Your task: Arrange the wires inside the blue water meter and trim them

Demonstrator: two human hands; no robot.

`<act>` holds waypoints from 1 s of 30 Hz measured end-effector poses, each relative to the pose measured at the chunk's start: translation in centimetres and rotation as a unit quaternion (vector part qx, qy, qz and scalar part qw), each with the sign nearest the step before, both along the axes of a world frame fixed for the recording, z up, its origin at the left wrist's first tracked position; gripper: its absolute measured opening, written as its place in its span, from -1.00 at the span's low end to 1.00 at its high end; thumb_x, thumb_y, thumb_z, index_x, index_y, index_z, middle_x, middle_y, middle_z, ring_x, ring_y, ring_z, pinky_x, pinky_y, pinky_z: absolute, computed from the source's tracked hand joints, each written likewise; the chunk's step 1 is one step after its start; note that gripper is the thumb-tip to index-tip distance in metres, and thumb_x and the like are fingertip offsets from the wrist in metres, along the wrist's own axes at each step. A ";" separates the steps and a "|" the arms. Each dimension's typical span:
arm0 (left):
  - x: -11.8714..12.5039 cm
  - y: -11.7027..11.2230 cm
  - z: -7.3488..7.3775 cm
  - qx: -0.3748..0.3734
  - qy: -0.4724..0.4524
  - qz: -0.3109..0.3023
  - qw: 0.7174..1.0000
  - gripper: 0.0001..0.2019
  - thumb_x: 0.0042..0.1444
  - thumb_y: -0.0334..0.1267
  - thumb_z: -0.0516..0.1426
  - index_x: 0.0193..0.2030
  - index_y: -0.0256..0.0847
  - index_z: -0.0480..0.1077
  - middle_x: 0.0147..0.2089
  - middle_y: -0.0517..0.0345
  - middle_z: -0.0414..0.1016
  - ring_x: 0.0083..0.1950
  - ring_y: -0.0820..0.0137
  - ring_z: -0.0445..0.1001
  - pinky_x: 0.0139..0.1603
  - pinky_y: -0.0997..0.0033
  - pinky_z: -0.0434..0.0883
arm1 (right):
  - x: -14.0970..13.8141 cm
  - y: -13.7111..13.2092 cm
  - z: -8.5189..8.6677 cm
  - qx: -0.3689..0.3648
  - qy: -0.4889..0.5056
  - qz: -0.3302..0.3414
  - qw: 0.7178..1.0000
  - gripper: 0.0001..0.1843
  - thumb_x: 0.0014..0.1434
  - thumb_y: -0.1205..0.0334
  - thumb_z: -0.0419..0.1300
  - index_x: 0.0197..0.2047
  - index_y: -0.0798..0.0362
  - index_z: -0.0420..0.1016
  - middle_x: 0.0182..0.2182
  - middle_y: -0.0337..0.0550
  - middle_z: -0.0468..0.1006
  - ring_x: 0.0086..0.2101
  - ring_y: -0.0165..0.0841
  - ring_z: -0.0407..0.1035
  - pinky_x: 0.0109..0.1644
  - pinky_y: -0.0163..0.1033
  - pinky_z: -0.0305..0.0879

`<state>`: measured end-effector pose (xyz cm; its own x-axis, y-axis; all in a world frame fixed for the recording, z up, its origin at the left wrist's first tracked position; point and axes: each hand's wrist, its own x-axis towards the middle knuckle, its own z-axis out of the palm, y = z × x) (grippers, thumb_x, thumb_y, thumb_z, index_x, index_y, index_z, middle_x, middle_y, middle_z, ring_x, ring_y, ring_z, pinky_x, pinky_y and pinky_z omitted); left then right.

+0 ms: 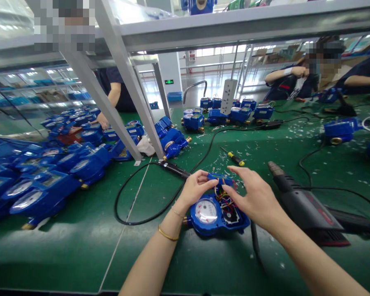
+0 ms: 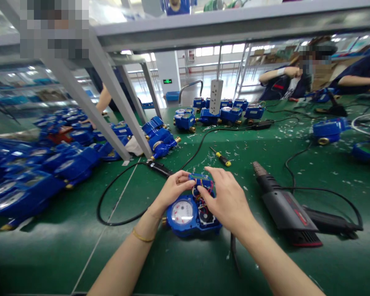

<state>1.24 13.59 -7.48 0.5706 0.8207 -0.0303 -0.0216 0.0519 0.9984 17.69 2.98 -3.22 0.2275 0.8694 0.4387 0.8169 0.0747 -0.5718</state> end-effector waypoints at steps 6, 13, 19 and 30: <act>0.2 -0.6 2.0 0.084 0.050 0.086 0.991 -0.69 0.15 -0.01 0.20 -0.21 -0.26 0.48 -0.20 0.07 0.57 -0.19 0.32 0.54 -0.18 0.35 0.46 | -0.3 0.7 -3.0 -0.003 -0.029 -0.009 1.000 -0.74 0.25 0.12 0.10 -0.21 0.07 0.57 -0.31 -0.11 0.62 -0.34 -0.23 0.50 -0.25 -0.16 0.37; 1.4 -3.8 4.6 0.260 0.222 0.046 0.939 -0.81 0.12 -0.13 0.26 -0.41 -0.18 0.58 -0.37 0.18 0.59 -0.31 0.36 0.47 -0.25 0.41 0.31 | 0.0 -0.4 -4.7 0.060 -0.022 -0.050 0.997 -0.63 0.28 0.01 0.08 -0.20 0.15 0.53 -0.19 0.00 0.55 -0.19 -0.25 0.48 -0.13 -0.20 0.41; 2.2 -4.2 4.6 0.293 0.282 0.024 0.913 -0.85 0.17 -0.25 0.19 -0.34 -0.19 0.59 -0.40 0.19 0.60 -0.37 0.37 0.48 -0.37 0.43 0.25 | -0.3 -0.7 -4.3 0.051 -0.060 -0.086 0.993 -0.65 0.26 0.06 0.12 -0.07 0.14 0.52 -0.29 -0.10 0.45 -0.38 -0.31 0.41 -0.30 -0.22 0.32; 1.7 -3.3 3.9 0.301 0.235 -0.069 0.922 -0.84 0.27 -0.28 0.12 -0.30 -0.22 0.50 -0.36 0.20 0.57 -0.33 0.41 0.48 -0.30 0.51 0.31 | -0.8 -0.9 -3.7 0.011 -0.152 -0.119 0.981 -0.68 0.32 0.12 0.10 0.04 0.03 0.54 -0.37 -0.20 0.31 -0.45 -0.41 0.22 -0.44 -0.33 -0.01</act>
